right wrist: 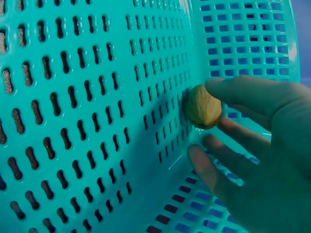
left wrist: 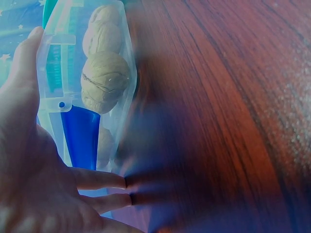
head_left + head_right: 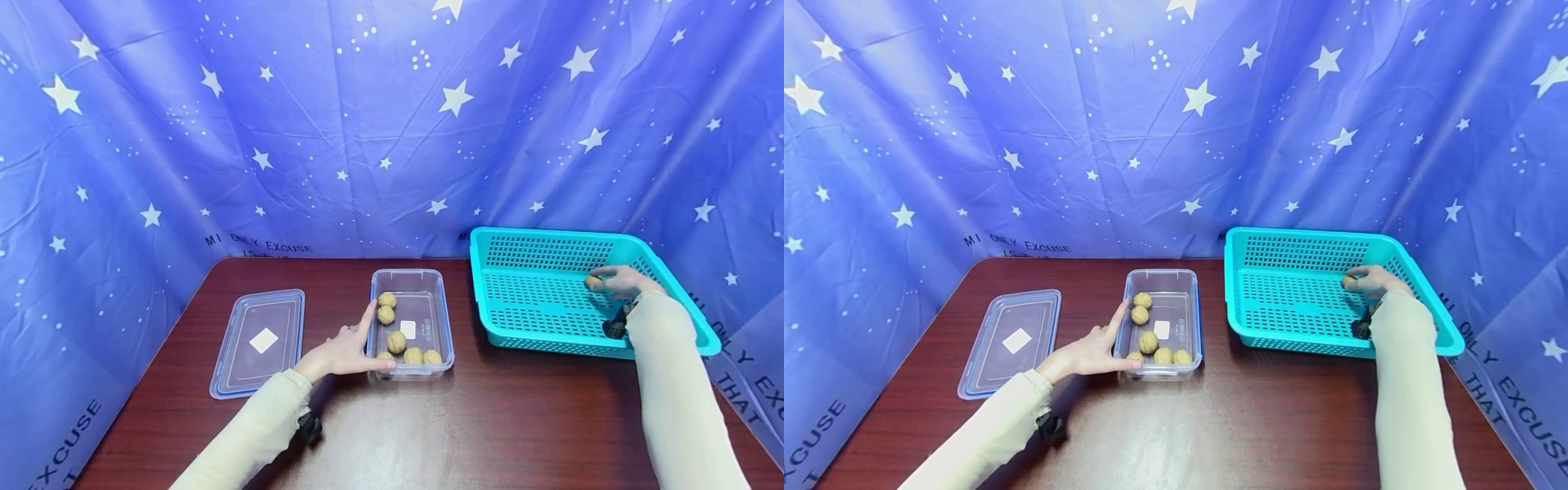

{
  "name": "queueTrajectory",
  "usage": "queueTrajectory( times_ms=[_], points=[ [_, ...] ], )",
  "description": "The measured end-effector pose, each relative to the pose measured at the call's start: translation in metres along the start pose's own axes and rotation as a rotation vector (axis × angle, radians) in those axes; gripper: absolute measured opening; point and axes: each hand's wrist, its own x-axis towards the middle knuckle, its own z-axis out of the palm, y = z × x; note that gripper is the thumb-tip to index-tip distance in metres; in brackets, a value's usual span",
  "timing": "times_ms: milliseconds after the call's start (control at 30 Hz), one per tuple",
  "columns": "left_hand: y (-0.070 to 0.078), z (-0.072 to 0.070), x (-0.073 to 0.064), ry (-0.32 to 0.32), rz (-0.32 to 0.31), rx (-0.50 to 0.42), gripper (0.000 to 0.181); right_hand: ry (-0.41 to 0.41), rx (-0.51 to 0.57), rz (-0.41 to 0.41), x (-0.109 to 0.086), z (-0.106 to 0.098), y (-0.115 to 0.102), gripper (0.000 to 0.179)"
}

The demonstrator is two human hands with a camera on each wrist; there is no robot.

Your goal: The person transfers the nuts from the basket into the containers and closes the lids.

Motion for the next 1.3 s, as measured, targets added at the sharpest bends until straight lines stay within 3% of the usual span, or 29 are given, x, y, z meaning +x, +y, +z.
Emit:
queueTrajectory(
  times_ms=[300,400,767,1000,1300],
  points=[
    [-0.001,0.000,0.000,0.000,-0.005,0.012,0.121,-0.072,0.124,0.004,0.011,0.004,-0.003,0.055],
    [-0.001,0.000,0.000,0.004,-0.006,0.006,0.121,-0.083,0.106,0.004,0.013,0.005,-0.006,0.056],
    [-0.004,0.003,0.002,0.014,0.007,0.005,0.123,0.010,0.107,-0.086,0.010,0.009,-0.020,0.058],
    [-0.004,0.002,0.002,0.039,-0.001,0.009,0.121,0.024,0.102,-0.149,0.005,0.016,-0.043,0.057],
    [-0.003,0.003,0.001,0.078,0.006,0.011,0.120,0.056,0.020,-0.260,-0.006,0.017,-0.080,0.049]
  ],
)
